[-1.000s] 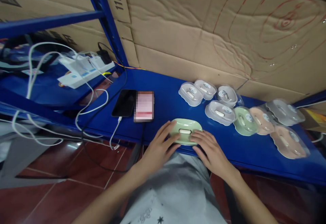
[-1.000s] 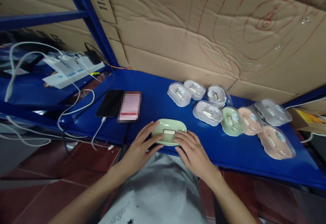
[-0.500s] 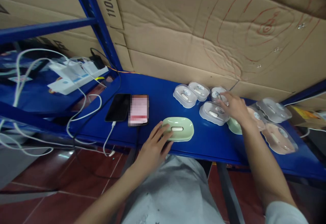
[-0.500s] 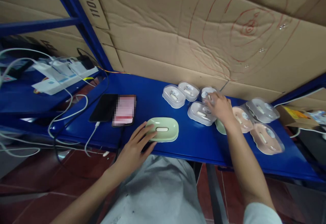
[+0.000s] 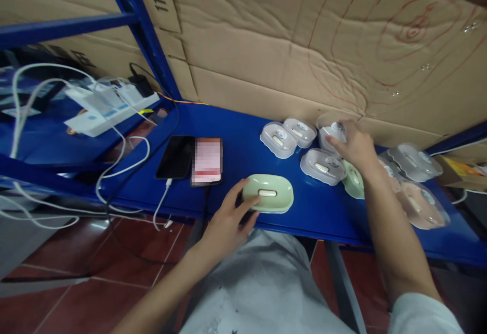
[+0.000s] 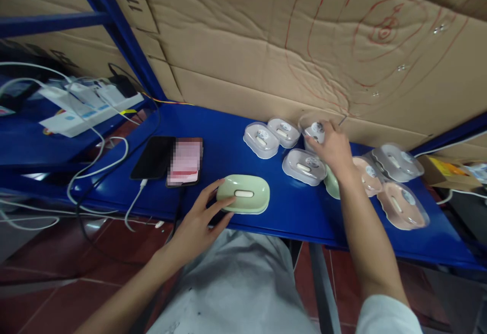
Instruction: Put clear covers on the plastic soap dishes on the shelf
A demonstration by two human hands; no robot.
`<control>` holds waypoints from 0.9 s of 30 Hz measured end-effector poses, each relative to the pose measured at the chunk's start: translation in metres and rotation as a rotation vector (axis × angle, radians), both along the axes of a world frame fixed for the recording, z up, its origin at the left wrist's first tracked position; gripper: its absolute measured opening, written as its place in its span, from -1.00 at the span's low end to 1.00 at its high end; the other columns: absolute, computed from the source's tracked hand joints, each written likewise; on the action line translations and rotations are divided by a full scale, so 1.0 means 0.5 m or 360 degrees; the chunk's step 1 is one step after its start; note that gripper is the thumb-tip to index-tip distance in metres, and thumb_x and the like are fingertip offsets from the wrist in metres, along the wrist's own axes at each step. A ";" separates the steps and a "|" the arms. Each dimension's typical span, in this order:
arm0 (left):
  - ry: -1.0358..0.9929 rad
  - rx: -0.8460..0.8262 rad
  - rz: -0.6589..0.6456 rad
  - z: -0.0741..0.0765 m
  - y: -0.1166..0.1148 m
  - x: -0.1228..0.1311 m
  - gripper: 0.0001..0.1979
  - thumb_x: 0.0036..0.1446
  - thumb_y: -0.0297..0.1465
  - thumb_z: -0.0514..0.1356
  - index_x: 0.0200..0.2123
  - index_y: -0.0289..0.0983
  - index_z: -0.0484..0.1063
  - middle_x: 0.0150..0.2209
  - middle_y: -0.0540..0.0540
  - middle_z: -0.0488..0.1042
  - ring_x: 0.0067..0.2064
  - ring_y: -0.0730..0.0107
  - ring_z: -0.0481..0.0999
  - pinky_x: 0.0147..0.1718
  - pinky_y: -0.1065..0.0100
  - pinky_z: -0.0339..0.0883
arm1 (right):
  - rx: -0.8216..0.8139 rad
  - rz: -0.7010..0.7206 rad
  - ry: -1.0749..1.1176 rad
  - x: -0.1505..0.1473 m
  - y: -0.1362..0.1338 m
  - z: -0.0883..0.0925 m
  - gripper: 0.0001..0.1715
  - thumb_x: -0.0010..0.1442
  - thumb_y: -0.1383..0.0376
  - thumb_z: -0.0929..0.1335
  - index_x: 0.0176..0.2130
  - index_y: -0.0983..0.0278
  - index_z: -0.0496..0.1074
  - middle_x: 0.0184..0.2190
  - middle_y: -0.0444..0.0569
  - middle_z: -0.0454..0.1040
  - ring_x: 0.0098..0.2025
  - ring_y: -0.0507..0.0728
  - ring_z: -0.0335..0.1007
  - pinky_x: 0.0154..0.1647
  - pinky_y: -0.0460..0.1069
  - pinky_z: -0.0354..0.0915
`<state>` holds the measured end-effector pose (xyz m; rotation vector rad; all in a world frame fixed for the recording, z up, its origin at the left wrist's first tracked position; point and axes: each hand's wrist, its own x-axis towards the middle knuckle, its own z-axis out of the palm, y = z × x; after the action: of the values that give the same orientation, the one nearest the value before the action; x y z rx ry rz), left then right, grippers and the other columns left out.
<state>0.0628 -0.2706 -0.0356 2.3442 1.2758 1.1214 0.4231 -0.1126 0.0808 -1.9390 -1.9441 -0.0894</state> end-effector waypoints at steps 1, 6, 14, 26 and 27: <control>-0.0017 -0.0050 -0.0045 0.001 -0.001 -0.003 -0.68 0.43 -0.45 0.23 0.20 -0.14 0.46 0.48 -0.27 0.18 0.44 -0.07 0.39 0.30 -0.07 0.51 | 0.0068 0.0149 0.0057 -0.009 -0.044 -0.003 -0.26 0.42 -0.04 0.37 0.42 0.21 0.29 0.44 0.19 0.32 0.44 0.44 0.30 0.47 0.37 0.23; -0.0165 -0.0284 -0.0108 0.005 -0.002 -0.011 -0.45 0.40 -0.38 0.30 0.37 -0.04 0.26 0.47 -0.24 0.23 0.43 0.00 0.40 0.33 -0.06 0.46 | -0.0059 0.1060 0.0511 -0.091 -0.243 -0.095 -0.29 0.48 0.07 0.36 0.50 -0.03 0.20 0.52 -0.05 0.22 0.53 0.33 0.18 0.50 0.31 0.27; -0.0232 -0.0483 -0.0156 0.008 -0.004 -0.017 -0.09 0.38 -0.25 0.35 0.56 0.07 -0.16 0.51 -0.24 0.21 0.45 -0.04 0.38 0.38 -0.16 0.36 | -0.0083 0.1444 0.0263 -0.164 -0.283 -0.163 -0.27 0.51 0.23 0.33 0.54 -0.03 0.12 0.57 -0.08 0.09 0.63 0.31 -0.15 0.53 0.40 0.19; -0.0209 -0.0533 -0.0200 0.013 0.001 -0.028 -0.29 0.41 -0.20 0.32 0.47 0.13 0.07 0.45 -0.12 0.28 0.45 -0.02 0.37 0.40 -0.16 0.33 | 0.0162 0.1583 -0.0059 -0.169 -0.281 -0.164 -0.15 0.46 0.20 0.40 0.57 0.09 0.08 0.53 0.05 0.19 0.62 0.37 -0.11 0.51 0.40 0.23; -0.0211 -0.0530 -0.0202 0.012 0.000 -0.029 -0.29 0.40 -0.21 0.33 0.47 0.13 0.07 0.45 -0.12 0.29 0.44 -0.02 0.38 0.40 -0.15 0.33 | 0.0151 0.1581 -0.0064 -0.170 -0.282 -0.162 -0.17 0.46 0.20 0.39 0.57 0.09 0.08 0.53 0.05 0.19 0.62 0.37 -0.12 0.51 0.40 0.24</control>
<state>0.0485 -0.2704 -0.0298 2.0397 1.1492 0.9270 0.3383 -0.2534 -0.0003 -0.7456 -2.6234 0.0572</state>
